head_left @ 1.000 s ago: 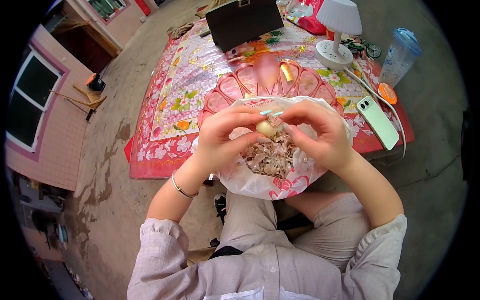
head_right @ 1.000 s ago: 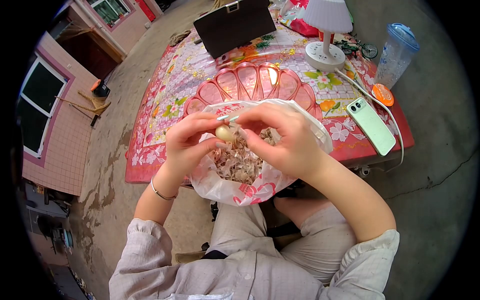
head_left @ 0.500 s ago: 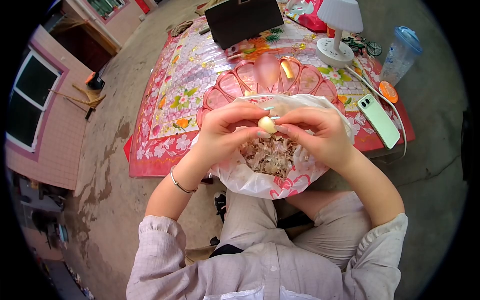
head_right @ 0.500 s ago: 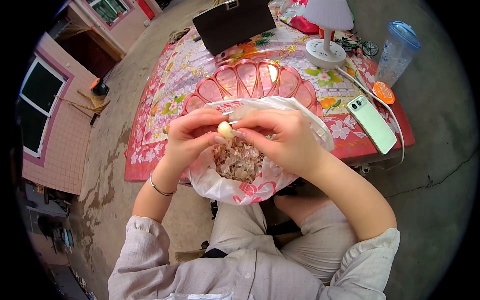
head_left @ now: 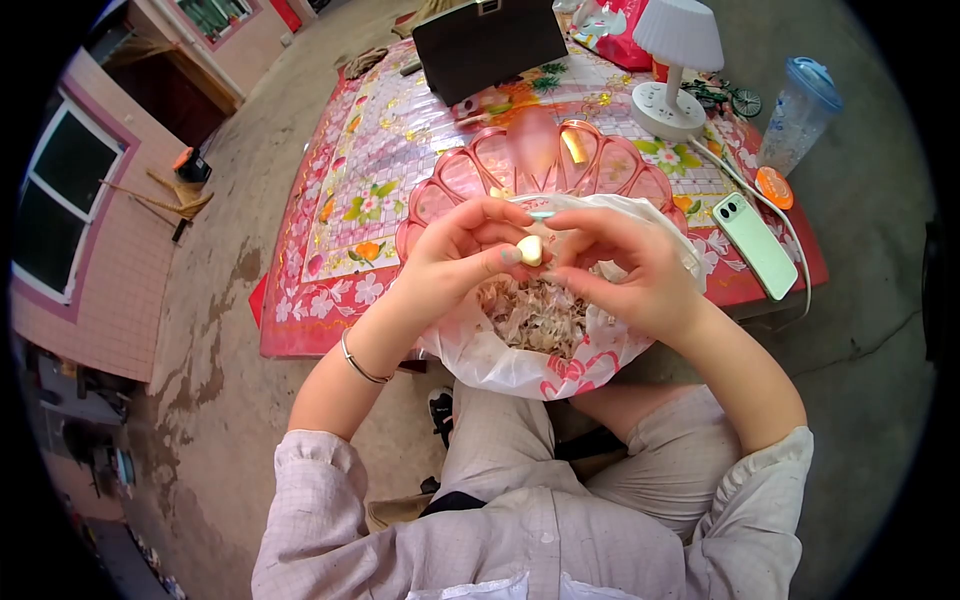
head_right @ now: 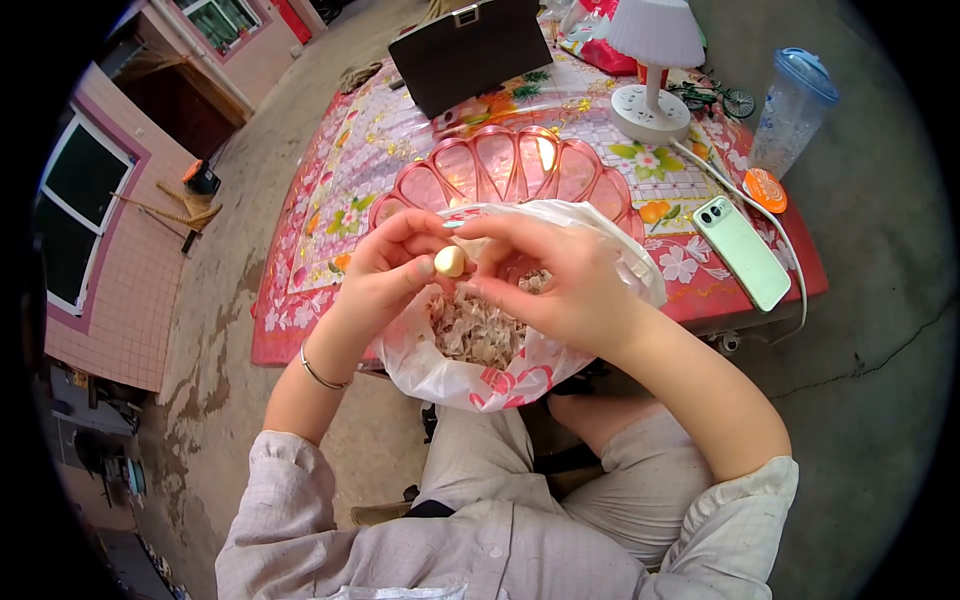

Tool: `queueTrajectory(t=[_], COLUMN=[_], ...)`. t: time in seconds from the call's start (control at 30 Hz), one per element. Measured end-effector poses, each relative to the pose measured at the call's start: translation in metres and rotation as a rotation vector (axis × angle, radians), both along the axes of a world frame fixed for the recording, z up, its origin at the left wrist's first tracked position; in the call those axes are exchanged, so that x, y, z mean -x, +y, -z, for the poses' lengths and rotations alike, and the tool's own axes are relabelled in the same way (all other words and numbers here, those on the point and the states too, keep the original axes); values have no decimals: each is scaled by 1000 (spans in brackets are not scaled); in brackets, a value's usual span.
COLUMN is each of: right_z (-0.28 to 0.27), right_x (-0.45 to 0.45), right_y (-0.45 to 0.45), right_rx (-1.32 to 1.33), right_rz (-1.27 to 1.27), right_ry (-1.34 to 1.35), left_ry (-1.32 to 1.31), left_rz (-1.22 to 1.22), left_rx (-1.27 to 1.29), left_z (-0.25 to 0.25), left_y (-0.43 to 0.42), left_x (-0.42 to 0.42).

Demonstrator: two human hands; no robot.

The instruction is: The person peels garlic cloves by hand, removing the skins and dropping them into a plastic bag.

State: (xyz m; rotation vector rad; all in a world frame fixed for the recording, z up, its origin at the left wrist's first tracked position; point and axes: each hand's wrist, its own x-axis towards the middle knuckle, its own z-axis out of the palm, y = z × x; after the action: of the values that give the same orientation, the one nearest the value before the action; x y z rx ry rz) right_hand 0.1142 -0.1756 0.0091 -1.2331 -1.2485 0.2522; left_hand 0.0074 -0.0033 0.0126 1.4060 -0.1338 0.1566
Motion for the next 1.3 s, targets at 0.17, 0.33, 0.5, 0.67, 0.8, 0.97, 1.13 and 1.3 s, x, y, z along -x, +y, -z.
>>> queueTrajectory(t=[0.17, 0.33, 0.5, 0.67, 0.8, 0.97, 1.13, 1.3], right_z=[-4, 0, 0, 3, -1, -5, 2, -13], right_x=[0, -1, -4, -11, -22, -26, -22, -24], right_y=[-3, -3, -3, -3, -8, -8, -5, -10], right_rx=[58, 34, 37, 141, 235, 446, 374, 432], right_rz=[87, 130, 163, -75, -324, -397, -424, -495], right_ry=[-303, -373, -360, 206, 500, 572, 605, 659], left_ry=[104, 391, 460, 520, 478, 447, 411, 410], left_rz=[107, 116, 189, 238, 345, 414, 398, 410], left_rx=[72, 182, -5, 122, 282, 327, 353, 375], left_z=[6, -11, -30, -30, -19, -6, 0, -1], left_y=[-2, -7, -3, 2, -4, -6, -3, -5], left_x=[0, -4, -22, -31, -32, -32, -30, -30])
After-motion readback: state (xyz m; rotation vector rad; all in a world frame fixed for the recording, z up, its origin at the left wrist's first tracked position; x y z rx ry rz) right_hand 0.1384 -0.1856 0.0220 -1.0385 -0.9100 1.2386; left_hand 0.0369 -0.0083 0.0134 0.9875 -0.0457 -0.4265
